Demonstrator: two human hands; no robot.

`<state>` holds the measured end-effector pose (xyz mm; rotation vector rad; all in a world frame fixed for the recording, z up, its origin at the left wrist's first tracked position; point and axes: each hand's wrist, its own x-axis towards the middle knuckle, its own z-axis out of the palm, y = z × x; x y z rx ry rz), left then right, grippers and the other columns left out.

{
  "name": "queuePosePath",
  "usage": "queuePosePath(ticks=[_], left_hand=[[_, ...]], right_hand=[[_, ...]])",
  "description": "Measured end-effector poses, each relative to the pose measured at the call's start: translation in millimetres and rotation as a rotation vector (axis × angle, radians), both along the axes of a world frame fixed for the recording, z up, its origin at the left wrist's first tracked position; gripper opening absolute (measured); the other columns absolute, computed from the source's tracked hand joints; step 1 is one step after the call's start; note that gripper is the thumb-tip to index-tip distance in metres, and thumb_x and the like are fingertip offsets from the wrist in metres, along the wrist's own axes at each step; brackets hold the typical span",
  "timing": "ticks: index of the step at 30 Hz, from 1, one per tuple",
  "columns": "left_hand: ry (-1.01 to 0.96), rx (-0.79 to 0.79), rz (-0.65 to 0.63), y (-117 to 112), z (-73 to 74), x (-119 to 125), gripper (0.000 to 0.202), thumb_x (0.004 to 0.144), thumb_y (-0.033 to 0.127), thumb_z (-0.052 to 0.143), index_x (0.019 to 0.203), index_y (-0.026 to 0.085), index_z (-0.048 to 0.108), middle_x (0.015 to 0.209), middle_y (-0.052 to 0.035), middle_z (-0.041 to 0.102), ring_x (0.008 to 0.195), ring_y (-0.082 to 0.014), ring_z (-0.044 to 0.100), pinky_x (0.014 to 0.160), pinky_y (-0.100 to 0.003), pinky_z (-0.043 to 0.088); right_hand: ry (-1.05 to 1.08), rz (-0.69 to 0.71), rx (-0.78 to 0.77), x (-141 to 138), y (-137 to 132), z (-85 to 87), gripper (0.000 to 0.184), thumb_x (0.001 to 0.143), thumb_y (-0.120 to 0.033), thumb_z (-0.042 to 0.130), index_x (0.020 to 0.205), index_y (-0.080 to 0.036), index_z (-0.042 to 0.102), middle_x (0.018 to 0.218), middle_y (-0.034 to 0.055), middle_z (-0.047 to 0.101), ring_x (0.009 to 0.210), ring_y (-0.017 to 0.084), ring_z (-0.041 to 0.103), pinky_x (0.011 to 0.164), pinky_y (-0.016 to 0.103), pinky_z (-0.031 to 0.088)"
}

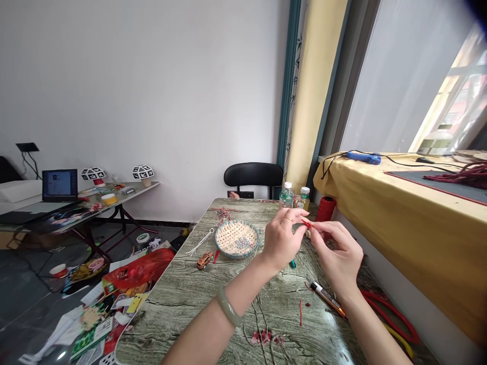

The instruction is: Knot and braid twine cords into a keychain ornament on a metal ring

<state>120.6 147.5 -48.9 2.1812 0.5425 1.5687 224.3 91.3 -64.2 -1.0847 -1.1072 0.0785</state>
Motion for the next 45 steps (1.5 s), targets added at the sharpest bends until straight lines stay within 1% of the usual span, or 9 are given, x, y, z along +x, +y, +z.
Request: queuePosePath(ticks=[5,8,14,18,23,29,34,40,45], left_hand=[[0.031,0.050,0.004,2,-4.5,-2,0.020,0.080,0.017,0.052,0.099,0.022,0.056,0.095,-0.0063,0.058,0.089,-0.0181,0.059,0.080,-0.032,0.047],[0.062,0.075,-0.021,0,-9.7,-4,0.019,0.082,0.019,0.049,0.096,0.021,0.060,0.094,-0.0083,0.059,0.088,-0.0197,0.057,0.078,-0.035,0.046],[0.059,-0.011,-0.151,-12,-18.0,-16,0.019,0.077,0.019,0.055,0.094,0.024,0.062,0.096,-0.0043,0.063,0.095,-0.0182,0.056,0.086,-0.033,0.044],[-0.059,-0.268,-0.080,10,-24.8,-13,0.021,0.083,0.020,0.048,0.102,0.019,0.055,0.107,-0.0077,0.058,0.104,-0.0189,0.050,0.094,-0.040,0.037],[-0.005,-0.679,-0.189,51,-30.9,14,0.024,0.086,0.031,0.047,0.099,0.012,0.055,0.097,-0.0064,0.059,0.086,-0.0175,0.058,0.076,-0.038,0.048],[0.107,-0.945,-0.415,43,-31.8,25,0.028,0.086,0.034,0.046,0.099,0.012,0.056,0.093,-0.0058,0.060,0.079,-0.0153,0.059,0.069,-0.034,0.050],[0.118,-0.939,-0.357,33,-28.2,16,0.025,0.085,0.032,0.047,0.099,0.012,0.055,0.092,-0.0051,0.060,0.076,-0.0144,0.059,0.067,-0.033,0.049],[-0.019,-0.774,-0.182,0,-22.3,-3,0.020,0.079,0.033,0.055,0.072,0.016,0.062,0.065,0.0002,0.060,0.066,-0.0139,0.055,0.071,-0.029,0.041],[-0.160,-0.827,-0.126,-30,-35.5,-14,0.019,0.075,0.033,0.057,0.069,0.016,0.061,0.065,-0.0026,0.063,0.063,-0.0148,0.054,0.066,-0.026,0.041]], right_hand=[[0.253,0.309,-0.224,10,12,-6.7,0.027,0.087,-0.038,0.044,0.085,-0.015,0.059,0.069,0.0000,0.057,0.052,0.010,0.050,0.044,0.022,0.039],[0.353,0.508,-0.373,14,20,-12.4,0.026,0.088,-0.036,0.046,0.085,-0.012,0.057,0.070,-0.0015,0.057,0.050,0.007,0.052,0.044,0.020,0.042],[0.525,0.637,-0.452,18,15,-17.1,0.018,0.087,-0.029,0.049,0.087,-0.013,0.057,0.075,-0.0010,0.058,0.056,0.008,0.055,0.049,0.022,0.046],[0.587,0.689,-0.453,15,2,-15.9,0.017,0.086,-0.027,0.050,0.080,-0.013,0.055,0.067,-0.0036,0.053,0.048,0.005,0.048,0.041,0.017,0.039],[0.608,0.666,-0.453,6,-9,-18.0,0.017,0.082,-0.029,0.054,0.075,-0.014,0.053,0.060,-0.0056,0.045,0.045,0.005,0.040,0.037,0.016,0.029],[0.579,0.567,-0.480,-6,-14,-22.8,0.030,0.069,-0.044,0.064,0.067,-0.016,0.055,0.051,-0.0060,0.040,0.043,0.006,0.030,0.039,0.020,0.020],[0.557,0.517,-0.512,-10,-13,-22.7,0.032,0.067,-0.046,0.065,0.061,-0.016,0.055,0.048,-0.0060,0.038,0.043,0.007,0.027,0.040,0.020,0.018],[0.579,0.389,-0.518,0,-11,-30.2,0.030,0.070,-0.045,0.062,0.077,-0.016,0.061,0.067,-0.0021,0.052,0.050,0.008,0.038,0.041,0.018,0.023],[0.614,0.394,-0.548,-1,-18,-39.9,0.031,0.065,-0.045,0.065,0.082,-0.018,0.063,0.071,-0.0007,0.054,0.052,0.008,0.040,0.040,0.017,0.028]])
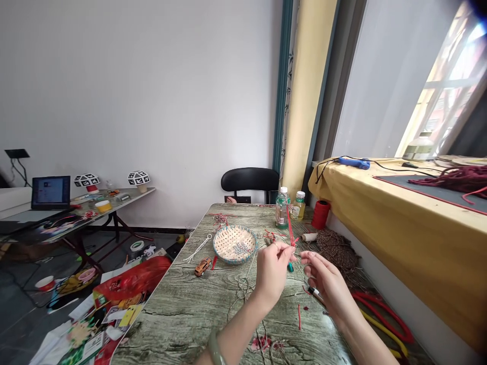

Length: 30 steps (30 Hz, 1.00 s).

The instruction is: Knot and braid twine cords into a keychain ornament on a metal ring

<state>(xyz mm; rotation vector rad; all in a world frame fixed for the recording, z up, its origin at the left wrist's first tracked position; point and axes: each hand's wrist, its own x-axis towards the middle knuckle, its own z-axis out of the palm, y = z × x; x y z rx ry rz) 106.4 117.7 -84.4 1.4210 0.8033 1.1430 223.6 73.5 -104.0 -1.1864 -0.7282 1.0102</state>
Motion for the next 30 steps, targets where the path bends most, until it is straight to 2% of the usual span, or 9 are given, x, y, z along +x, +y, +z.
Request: queuePosePath(ticks=[3,7,12,16,20,23,27,30], left_hand=[[-0.072,-0.128,-0.025,-10,-14.9,2,0.020,0.075,0.031,0.054,0.071,0.013,0.060,0.064,-0.0055,0.064,0.058,-0.0147,0.056,0.057,-0.025,0.043],[-0.157,-0.270,-0.020,-20,-29.9,9,0.020,0.075,0.030,0.054,0.074,0.011,0.059,0.065,-0.0063,0.063,0.058,-0.0128,0.056,0.054,-0.022,0.042],[-0.220,-0.353,-0.041,-28,-32.5,13,0.022,0.071,0.031,0.058,0.070,0.009,0.061,0.060,-0.0045,0.061,0.053,-0.0098,0.052,0.052,-0.020,0.041],[-0.237,-0.386,-0.068,-31,-32.2,15,0.022,0.069,0.031,0.061,0.069,0.009,0.061,0.058,-0.0042,0.061,0.052,-0.0094,0.051,0.053,-0.020,0.041],[-0.220,-0.410,-0.056,-29,-40.2,17,0.023,0.066,0.032,0.064,0.064,0.010,0.060,0.057,-0.0043,0.062,0.052,-0.0093,0.051,0.051,-0.020,0.039],[-0.202,-0.440,-0.049,-26,-47.6,19,0.025,0.063,0.034,0.067,0.062,0.011,0.058,0.055,-0.0038,0.061,0.050,-0.0088,0.049,0.049,-0.020,0.038],[-0.193,-0.472,-0.066,-23,-51.7,21,0.027,0.061,0.036,0.068,0.063,0.012,0.057,0.055,-0.0026,0.062,0.049,-0.0086,0.048,0.049,-0.020,0.038],[-0.181,-0.482,-0.080,-22,-52.9,21,0.028,0.060,0.037,0.068,0.063,0.012,0.057,0.056,-0.0018,0.062,0.049,-0.0080,0.048,0.049,-0.019,0.038]], right_hand=[[-0.003,0.040,-0.012,-8,-7,-3.5,0.028,0.066,-0.043,0.064,0.079,-0.018,0.064,0.067,-0.0006,0.055,0.056,0.010,0.043,0.044,0.017,0.032],[-0.036,0.021,-0.044,-13,-12,-9.3,0.028,0.067,-0.042,0.064,0.082,-0.018,0.065,0.073,0.0010,0.059,0.063,0.011,0.047,0.049,0.018,0.036],[-0.120,0.019,-0.094,-9,-11,-17.2,0.034,0.067,-0.046,0.061,0.085,-0.017,0.066,0.062,-0.0007,0.055,0.054,0.010,0.044,0.045,0.018,0.032],[-0.226,0.064,-0.108,2,-15,-14.2,0.037,0.066,-0.050,0.060,0.079,-0.016,0.067,0.056,-0.0011,0.053,0.048,0.009,0.041,0.042,0.019,0.031],[-0.374,0.031,-0.118,39,-38,-7.5,0.042,0.066,-0.053,0.059,0.087,-0.017,0.067,0.065,0.0008,0.057,0.050,0.011,0.044,0.042,0.020,0.034],[-0.488,-0.035,-0.164,78,-66,-11.2,0.044,0.064,-0.055,0.058,0.084,-0.017,0.069,0.066,0.0035,0.060,0.056,0.015,0.051,0.048,0.023,0.041],[-0.609,-0.127,-0.277,122,-103,-33.4,0.038,0.057,-0.053,0.062,0.072,-0.020,0.071,0.071,0.0067,0.068,0.077,0.027,0.060,0.064,0.030,0.047],[-0.720,-0.194,-0.377,143,-124,-58.4,0.032,0.058,-0.051,0.061,0.071,-0.024,0.071,0.079,0.0062,0.071,0.084,0.030,0.060,0.072,0.032,0.046]])
